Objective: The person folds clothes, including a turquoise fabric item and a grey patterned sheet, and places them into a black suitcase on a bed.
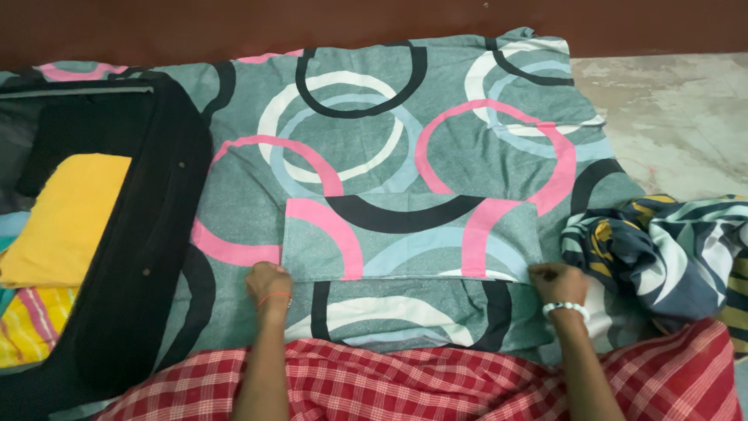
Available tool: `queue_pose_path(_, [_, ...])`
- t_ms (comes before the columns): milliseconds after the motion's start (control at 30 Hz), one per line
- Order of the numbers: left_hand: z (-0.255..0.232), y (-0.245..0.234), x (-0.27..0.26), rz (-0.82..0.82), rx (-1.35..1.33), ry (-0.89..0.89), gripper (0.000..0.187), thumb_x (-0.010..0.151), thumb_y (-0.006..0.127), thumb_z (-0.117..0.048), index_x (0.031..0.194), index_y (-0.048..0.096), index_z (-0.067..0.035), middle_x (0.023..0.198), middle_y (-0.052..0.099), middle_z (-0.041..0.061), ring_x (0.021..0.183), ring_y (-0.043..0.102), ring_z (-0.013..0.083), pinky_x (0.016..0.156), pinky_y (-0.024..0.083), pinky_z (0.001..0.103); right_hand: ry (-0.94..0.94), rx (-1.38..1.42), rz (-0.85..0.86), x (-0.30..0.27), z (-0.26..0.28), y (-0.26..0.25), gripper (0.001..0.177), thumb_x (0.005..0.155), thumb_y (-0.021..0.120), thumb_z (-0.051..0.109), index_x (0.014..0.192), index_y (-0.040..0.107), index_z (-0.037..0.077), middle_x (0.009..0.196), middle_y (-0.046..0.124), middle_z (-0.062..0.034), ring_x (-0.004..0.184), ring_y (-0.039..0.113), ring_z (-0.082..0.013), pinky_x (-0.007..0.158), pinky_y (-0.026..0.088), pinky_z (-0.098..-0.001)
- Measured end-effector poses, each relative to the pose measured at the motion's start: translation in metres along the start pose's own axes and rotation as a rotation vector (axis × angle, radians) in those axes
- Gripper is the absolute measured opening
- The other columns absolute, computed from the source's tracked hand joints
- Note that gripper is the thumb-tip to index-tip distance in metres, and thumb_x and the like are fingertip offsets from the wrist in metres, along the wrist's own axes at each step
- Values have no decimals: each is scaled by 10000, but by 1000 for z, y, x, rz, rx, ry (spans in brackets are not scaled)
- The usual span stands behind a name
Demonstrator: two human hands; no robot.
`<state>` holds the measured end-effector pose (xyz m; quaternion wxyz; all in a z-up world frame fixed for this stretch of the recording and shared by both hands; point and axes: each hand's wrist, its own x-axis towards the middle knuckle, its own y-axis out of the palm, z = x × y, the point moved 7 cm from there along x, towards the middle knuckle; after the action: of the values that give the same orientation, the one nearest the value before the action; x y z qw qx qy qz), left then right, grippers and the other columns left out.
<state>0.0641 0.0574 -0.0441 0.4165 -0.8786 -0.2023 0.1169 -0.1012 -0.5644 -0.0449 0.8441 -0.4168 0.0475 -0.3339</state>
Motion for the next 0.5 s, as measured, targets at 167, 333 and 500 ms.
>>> queue_pose_path(167, [-89,-35,-53,-214,90,502,311,782,773,-101,1071,710,-5,1213,656,187,1239,568,360,1083,423,483,-284,-250,-242,-22,77,-15,177,773,764,93,942,789,138,1097,702,-158,1069,610,-363,942,510,-455])
queue_pose_path(333, [-194,27,-133,34,-100,908,490,872,748,-216,1269,602,31,1442,501,233,1367,432,436,1158,333,528,-596,-154,-144,-26,164,36,419,831,723,145,1243,667,91,1353,578,-206,1280,530,-399,1103,418,-512])
queue_pose_path(500, [-217,86,-164,150,83,739,665,953,595,-466,1518,415,-164,1652,230,120,1511,124,445,1161,90,699,-470,-310,76,-33,185,96,626,964,595,482,1545,467,287,1645,275,-193,1522,212,-438,1124,209,-697])
